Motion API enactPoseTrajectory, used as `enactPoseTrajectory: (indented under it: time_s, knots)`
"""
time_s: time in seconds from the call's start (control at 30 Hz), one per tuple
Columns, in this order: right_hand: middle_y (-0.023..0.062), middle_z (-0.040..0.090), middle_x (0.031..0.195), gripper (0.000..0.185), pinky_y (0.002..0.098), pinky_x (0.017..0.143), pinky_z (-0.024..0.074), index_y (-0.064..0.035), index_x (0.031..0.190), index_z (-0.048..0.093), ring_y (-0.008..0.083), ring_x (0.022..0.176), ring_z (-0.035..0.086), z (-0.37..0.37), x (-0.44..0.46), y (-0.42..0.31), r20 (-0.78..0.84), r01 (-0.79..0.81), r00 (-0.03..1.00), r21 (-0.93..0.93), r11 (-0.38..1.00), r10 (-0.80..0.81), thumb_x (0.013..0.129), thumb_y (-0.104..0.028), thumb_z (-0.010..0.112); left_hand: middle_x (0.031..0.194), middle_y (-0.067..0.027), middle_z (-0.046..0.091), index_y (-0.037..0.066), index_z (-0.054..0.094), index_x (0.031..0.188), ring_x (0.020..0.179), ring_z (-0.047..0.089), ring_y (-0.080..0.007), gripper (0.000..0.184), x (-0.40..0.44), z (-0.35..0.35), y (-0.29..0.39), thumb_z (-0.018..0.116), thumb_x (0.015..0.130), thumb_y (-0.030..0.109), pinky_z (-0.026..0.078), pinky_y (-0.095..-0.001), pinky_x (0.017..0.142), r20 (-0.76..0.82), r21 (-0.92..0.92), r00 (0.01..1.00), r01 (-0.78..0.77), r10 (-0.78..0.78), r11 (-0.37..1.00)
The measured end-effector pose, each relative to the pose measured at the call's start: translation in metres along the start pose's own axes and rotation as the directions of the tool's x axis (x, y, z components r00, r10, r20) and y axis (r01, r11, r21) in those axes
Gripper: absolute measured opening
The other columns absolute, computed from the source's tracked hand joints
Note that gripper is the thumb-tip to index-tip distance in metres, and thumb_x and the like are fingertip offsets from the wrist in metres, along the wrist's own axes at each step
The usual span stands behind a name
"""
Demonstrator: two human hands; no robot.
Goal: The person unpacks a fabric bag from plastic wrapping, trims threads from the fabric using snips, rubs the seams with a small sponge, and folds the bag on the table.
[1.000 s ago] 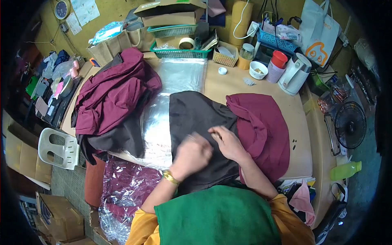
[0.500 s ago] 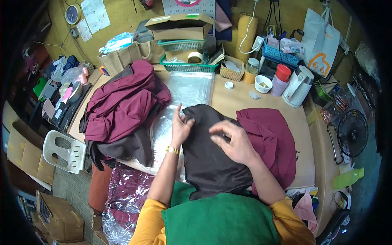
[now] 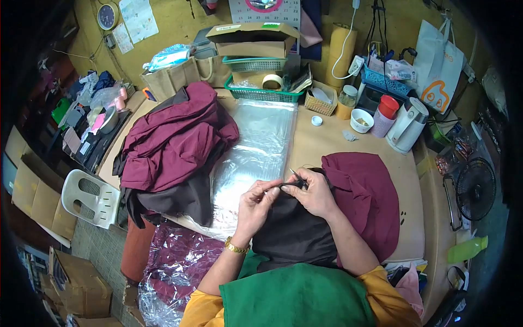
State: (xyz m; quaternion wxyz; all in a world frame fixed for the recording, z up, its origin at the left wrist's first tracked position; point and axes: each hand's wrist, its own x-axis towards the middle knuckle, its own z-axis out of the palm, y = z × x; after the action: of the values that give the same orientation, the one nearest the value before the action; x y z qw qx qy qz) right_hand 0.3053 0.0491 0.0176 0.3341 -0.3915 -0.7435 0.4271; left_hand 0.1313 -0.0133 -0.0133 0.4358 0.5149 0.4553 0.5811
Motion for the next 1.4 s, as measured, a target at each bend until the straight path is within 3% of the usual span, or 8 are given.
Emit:
enactPoseTrajectory:
  time_s: [0.07,0.2,0.4,0.7,0.9,1.1,1.27,1.4]
  knots:
    - [0.0033,0.059,0.074,0.019,0.0262,0.059,0.0418,0.0,0.085,0.061,0.0061,0.066,0.049,0.005,-0.005,0.003,-0.07,0.063,0.996,0.042,0.997,-0.06,0.085,-0.013,0.075,0.082,0.0029,0.057,0.001,0.074,0.102,0.065,0.045,-0.0022,0.017,0.004,0.0,-0.001,0.067,0.094,0.013,0.038,-0.0181,0.059,-0.138,0.045,0.989,-0.044,0.05,0.998]
    - [0.0033,0.06,0.072,0.019,0.0248,0.059,0.0429,0.0006,0.081,0.058,0.0057,0.064,0.051,0.008,-0.012,0.011,-0.24,0.124,0.965,0.07,0.99,-0.104,0.086,-0.01,0.073,0.087,0.0009,0.064,0.002,0.074,0.102,0.056,0.048,-0.0013,0.018,0.002,-0.012,-0.008,0.066,0.095,0.016,0.036,-0.0168,0.047,-0.177,-0.268,0.975,0.083,-0.134,0.96]
    - [0.0015,0.06,0.07,0.018,0.0237,0.062,0.0439,0.0001,0.081,0.058,0.0048,0.068,0.054,-0.006,-0.017,0.004,-0.249,0.07,0.968,0.12,0.99,-0.038,0.088,-0.009,0.072,0.11,-0.005,0.064,0.002,0.055,0.134,0.06,0.052,-0.0022,0.049,-0.005,-0.017,0.012,0.071,0.091,0.017,0.041,-0.017,0.048,0.011,-0.143,0.984,0.177,-0.177,0.974]
    - [0.011,0.061,0.079,0.013,0.032,0.066,0.0474,0.0016,0.086,0.063,0.0221,0.072,0.062,0.006,-0.024,-0.013,-0.275,0.232,0.929,-0.086,0.969,-0.247,0.085,-0.008,0.071,0.079,-0.0018,0.066,-0.001,0.071,0.104,0.054,0.055,-0.0024,0.017,-0.003,0.02,0.002,0.068,0.093,0.012,0.043,-0.0162,0.049,-0.088,-0.331,0.981,0.137,-0.175,0.934]
    - [-0.0022,0.05,0.072,0.019,0.0238,0.061,0.0383,-0.0012,0.078,0.056,0.0059,0.067,0.045,0.008,-0.024,0.014,-0.333,0.177,0.936,0.161,0.971,-0.116,0.092,-0.008,0.067,0.075,0.0002,0.063,0.003,0.065,0.1,0.053,0.052,-0.0021,0.017,-0.006,-0.007,-0.008,0.062,0.097,0.02,0.039,-0.0165,0.046,-0.269,-0.371,0.953,0.029,-0.137,0.928]
    - [-0.0037,0.05,0.073,0.02,0.023,0.06,0.037,-0.0015,0.079,0.056,0.0043,0.067,0.043,0.009,-0.026,0.005,-0.327,0.148,0.941,0.166,0.975,-0.088,0.093,-0.011,0.067,0.128,-0.0089,0.055,0.0,0.05,0.134,0.055,0.051,-0.0018,0.058,-0.005,-0.01,0.016,0.075,0.084,0.015,0.043,-0.0178,0.049,0.04,-0.025,0.995,0.092,-0.091,0.995]
    - [-0.0015,0.053,0.073,0.014,0.0244,0.059,0.0382,-0.0005,0.083,0.06,0.0051,0.066,0.046,0.018,-0.027,0.005,-0.306,0.211,0.938,0.131,0.969,-0.163,0.09,-0.008,0.069,0.085,-0.0019,0.069,0.0,0.07,0.111,0.056,0.056,-0.002,0.023,0.004,0.01,0.012,0.071,0.091,0.013,0.045,-0.0164,0.048,0.006,-0.05,0.981,0.195,-0.195,0.979]
    - [0.0002,0.054,0.073,0.013,0.0242,0.06,0.0392,0.0002,0.083,0.061,0.006,0.066,0.048,0.015,-0.03,0.002,-0.286,0.209,0.938,0.013,0.978,-0.197,0.089,-0.006,0.07,0.083,-0.0033,0.067,0.0,0.069,0.105,0.057,0.058,-0.0033,0.018,0.005,0.011,-0.003,0.069,0.092,0.012,0.047,-0.0168,0.049,-0.02,-0.188,0.981,0.187,-0.194,0.964]
